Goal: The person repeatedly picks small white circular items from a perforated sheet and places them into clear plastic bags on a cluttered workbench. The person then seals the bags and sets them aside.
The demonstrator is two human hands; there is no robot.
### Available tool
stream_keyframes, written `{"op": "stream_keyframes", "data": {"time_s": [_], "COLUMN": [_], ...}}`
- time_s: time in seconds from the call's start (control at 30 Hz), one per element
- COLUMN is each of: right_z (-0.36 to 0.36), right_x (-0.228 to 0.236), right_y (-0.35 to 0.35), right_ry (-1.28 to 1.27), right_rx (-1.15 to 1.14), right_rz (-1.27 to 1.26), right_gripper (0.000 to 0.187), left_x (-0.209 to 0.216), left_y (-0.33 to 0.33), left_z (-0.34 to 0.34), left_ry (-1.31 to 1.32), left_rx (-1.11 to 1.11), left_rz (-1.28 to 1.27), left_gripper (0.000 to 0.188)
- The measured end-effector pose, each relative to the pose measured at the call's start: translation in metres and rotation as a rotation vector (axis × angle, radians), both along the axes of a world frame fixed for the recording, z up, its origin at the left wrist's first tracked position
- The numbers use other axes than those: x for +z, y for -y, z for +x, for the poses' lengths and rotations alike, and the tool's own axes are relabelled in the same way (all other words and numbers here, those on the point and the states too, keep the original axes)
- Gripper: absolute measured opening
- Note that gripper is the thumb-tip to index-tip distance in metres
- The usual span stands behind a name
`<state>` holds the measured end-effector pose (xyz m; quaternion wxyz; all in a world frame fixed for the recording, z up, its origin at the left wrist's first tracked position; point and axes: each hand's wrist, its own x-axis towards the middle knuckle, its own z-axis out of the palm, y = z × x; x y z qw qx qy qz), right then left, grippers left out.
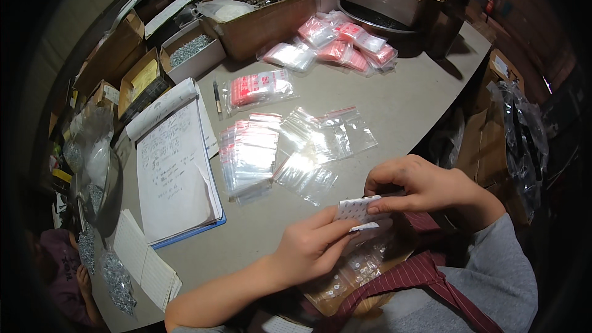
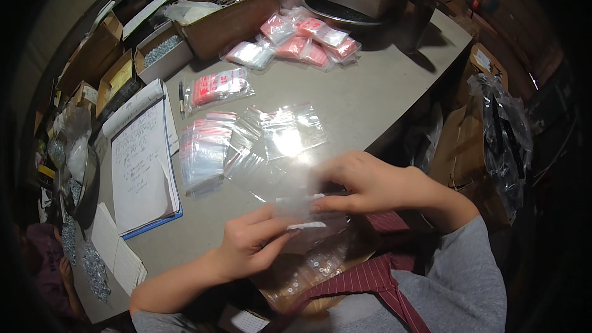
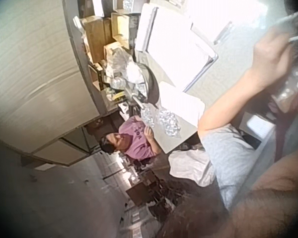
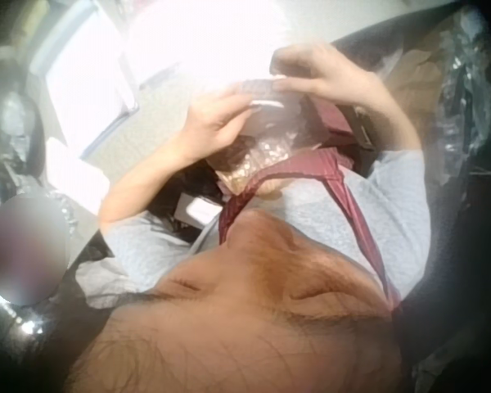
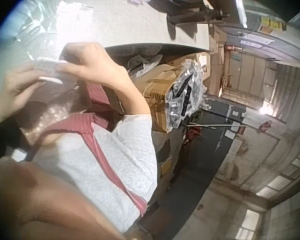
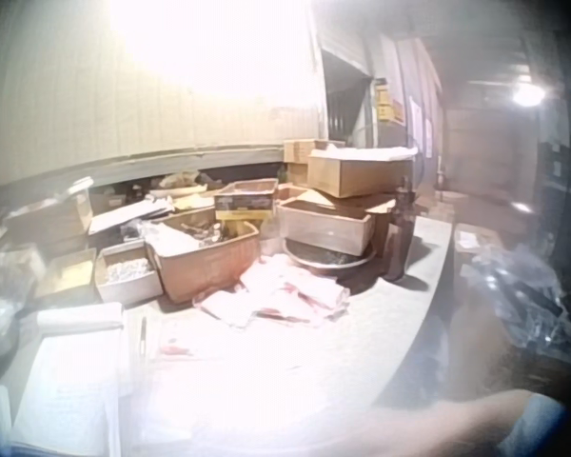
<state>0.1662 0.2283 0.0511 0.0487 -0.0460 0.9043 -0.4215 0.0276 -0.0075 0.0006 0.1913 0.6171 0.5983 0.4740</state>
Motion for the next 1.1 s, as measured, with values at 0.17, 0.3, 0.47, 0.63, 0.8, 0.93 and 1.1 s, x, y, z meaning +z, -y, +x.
{"op": "stream_keyframes", "data": {"time_s": [0.17,0.3,0.47,0.63,0.8,0.93,1.1], "right_z": [0.016,0.020,0.021,0.033,0.035,0.039,0.040], "right_x": [-0.016,-0.026,-0.022,-0.037,-0.046,-0.051,-0.058], "right_y": [0.012,0.015,0.012,0.013,0.024,0.024,0.028], "right_ry": [-0.183,-0.286,-0.217,-0.020,-0.098,-0.152,-0.145], "right_rx": [-0.117,-0.125,-0.192,-0.526,-0.567,-0.571,-0.556], "right_rz": [0.024,0.093,0.039,-0.572,-0.807,-0.786,-0.738], "right_gripper": [0.023,0.023,0.033,0.034,0.044,0.049,0.052], "left_x": [-0.001,0.003,0.005,0.010,0.008,0.007,0.011], "left_y": [-0.003,-0.004,-0.001,-0.004,-0.007,-0.009,-0.006], "left_z": [0.002,0.002,-0.002,-0.011,-0.011,-0.012,-0.010], "left_ry": [0.039,0.017,0.100,0.251,0.198,0.204,0.222], "left_rx": [0.000,0.006,0.057,0.078,0.028,0.040,0.055], "left_rz": [0.068,0.080,-0.057,-0.068,-0.013,0.009,-0.099], "left_gripper": [0.030,0.028,0.021,0.022,0.022,0.022,0.018]}}
